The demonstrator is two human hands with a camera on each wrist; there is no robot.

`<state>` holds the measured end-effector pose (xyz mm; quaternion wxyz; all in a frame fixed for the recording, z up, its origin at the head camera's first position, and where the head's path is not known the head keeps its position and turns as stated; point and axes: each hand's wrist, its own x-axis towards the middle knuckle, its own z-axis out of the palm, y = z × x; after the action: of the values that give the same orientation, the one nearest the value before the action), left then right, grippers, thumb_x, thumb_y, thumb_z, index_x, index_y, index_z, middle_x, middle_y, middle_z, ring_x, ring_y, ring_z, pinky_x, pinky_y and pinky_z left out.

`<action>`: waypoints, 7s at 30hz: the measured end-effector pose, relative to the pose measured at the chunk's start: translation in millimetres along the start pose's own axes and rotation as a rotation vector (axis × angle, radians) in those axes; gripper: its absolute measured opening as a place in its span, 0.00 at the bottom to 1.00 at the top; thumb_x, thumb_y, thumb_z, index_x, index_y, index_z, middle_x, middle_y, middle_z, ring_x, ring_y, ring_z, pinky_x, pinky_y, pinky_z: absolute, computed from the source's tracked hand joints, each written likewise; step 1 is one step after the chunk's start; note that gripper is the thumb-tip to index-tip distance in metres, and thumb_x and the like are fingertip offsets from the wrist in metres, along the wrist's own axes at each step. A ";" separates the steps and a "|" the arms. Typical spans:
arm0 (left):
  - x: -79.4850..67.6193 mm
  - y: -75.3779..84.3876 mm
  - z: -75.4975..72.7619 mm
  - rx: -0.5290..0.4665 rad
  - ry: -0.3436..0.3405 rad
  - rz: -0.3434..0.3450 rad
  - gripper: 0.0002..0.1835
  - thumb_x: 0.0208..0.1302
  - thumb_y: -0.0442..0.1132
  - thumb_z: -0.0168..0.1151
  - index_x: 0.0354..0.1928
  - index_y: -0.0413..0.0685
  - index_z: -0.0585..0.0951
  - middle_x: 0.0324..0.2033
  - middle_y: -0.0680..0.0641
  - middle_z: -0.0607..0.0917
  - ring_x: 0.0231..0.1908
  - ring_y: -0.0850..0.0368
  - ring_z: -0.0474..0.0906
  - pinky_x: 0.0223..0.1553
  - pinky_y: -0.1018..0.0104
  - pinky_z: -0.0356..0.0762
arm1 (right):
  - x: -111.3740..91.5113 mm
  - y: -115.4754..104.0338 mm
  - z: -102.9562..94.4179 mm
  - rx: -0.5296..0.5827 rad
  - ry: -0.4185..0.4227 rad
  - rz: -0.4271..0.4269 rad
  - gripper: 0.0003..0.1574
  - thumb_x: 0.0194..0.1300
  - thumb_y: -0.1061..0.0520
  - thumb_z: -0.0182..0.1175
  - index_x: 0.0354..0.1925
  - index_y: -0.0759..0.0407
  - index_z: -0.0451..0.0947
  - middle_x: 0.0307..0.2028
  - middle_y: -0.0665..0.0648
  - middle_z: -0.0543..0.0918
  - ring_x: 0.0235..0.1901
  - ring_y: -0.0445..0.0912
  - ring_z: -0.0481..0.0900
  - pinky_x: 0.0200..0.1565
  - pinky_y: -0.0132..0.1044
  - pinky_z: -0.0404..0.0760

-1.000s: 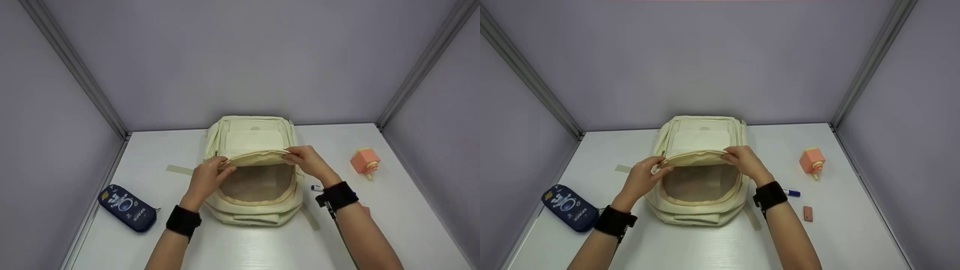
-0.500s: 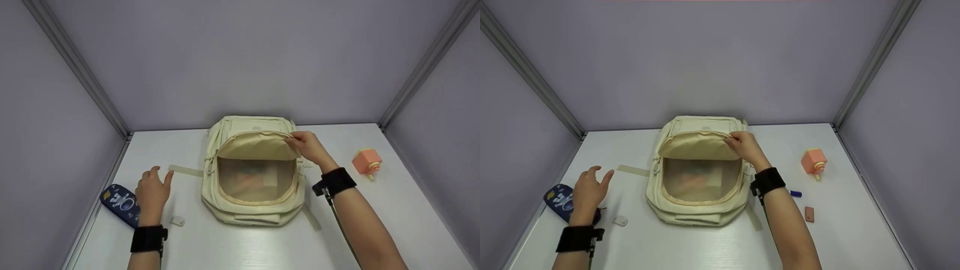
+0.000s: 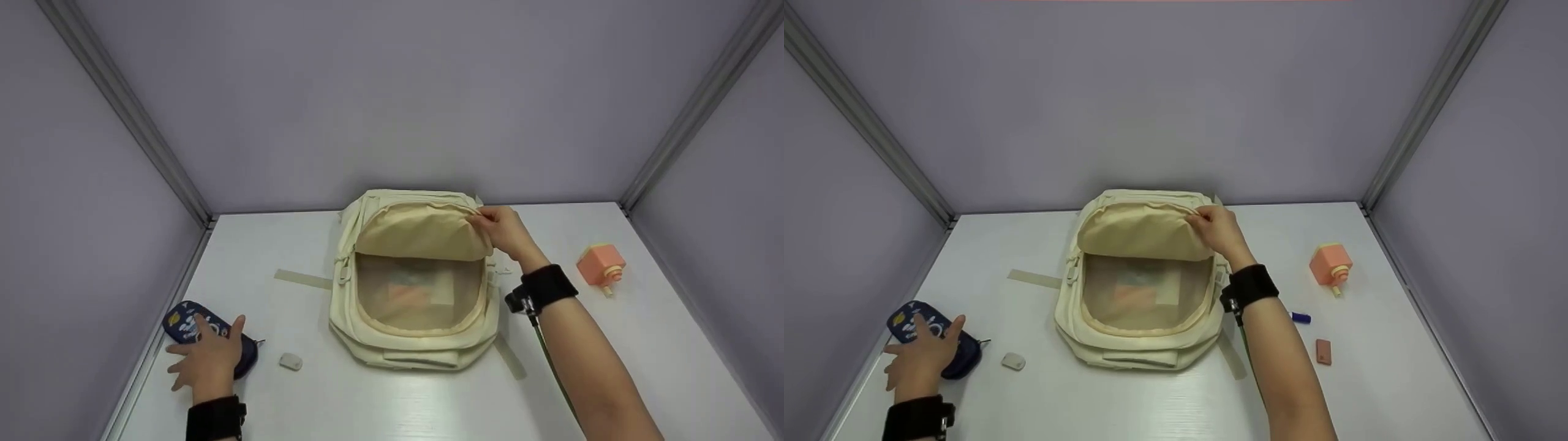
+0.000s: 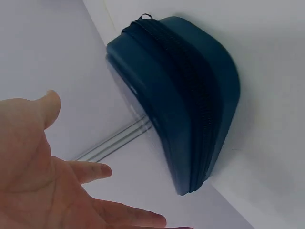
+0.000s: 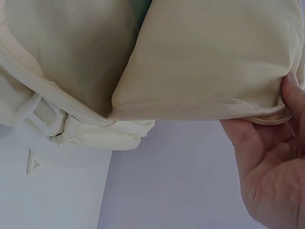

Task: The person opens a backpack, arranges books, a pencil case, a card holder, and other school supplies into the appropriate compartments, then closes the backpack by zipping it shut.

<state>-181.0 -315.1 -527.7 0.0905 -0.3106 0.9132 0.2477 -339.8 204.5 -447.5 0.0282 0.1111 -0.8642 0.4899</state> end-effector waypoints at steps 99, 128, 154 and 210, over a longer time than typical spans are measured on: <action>-94.7 122.0 106.9 0.039 0.221 1.073 0.26 0.69 0.52 0.61 0.66 0.54 0.76 0.57 0.25 0.69 0.47 0.33 0.77 0.38 0.45 0.80 | -8.6 -4.8 1.9 -0.083 0.078 -0.115 0.23 0.70 0.54 0.62 0.20 0.62 0.69 0.16 0.48 0.63 0.15 0.36 0.59 0.20 0.32 0.59; -79.4 198.0 125.9 0.136 0.248 1.008 0.29 0.69 0.54 0.61 0.68 0.53 0.73 0.57 0.24 0.69 0.47 0.29 0.76 0.39 0.47 0.81 | -9.4 -1.2 -7.0 -0.037 0.061 -0.162 0.13 0.70 0.56 0.61 0.31 0.63 0.77 0.23 0.50 0.69 0.23 0.43 0.65 0.27 0.34 0.64; -60.8 166.9 118.9 0.127 0.358 1.393 0.18 0.56 0.42 0.74 0.49 0.46 0.86 0.53 0.38 0.79 0.51 0.42 0.78 0.51 0.55 0.77 | 6.7 -4.4 -10.8 0.044 0.065 0.009 0.16 0.72 0.55 0.59 0.29 0.65 0.76 0.22 0.50 0.68 0.24 0.42 0.64 0.26 0.32 0.63; -43.6 241.9 39.0 -0.079 -0.001 1.099 0.15 0.71 0.51 0.55 0.37 0.46 0.74 0.26 0.50 0.76 0.27 0.53 0.74 0.31 0.57 0.72 | -11.6 -3.3 -18.9 -0.006 -0.284 -0.062 0.13 0.73 0.59 0.56 0.35 0.69 0.76 0.24 0.54 0.68 0.19 0.40 0.63 0.22 0.31 0.65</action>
<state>-294.2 -106.9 -451.6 -0.0632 0.2090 0.9310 0.2927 -329.0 220.9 -436.8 -0.0789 0.2058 -0.8572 0.4653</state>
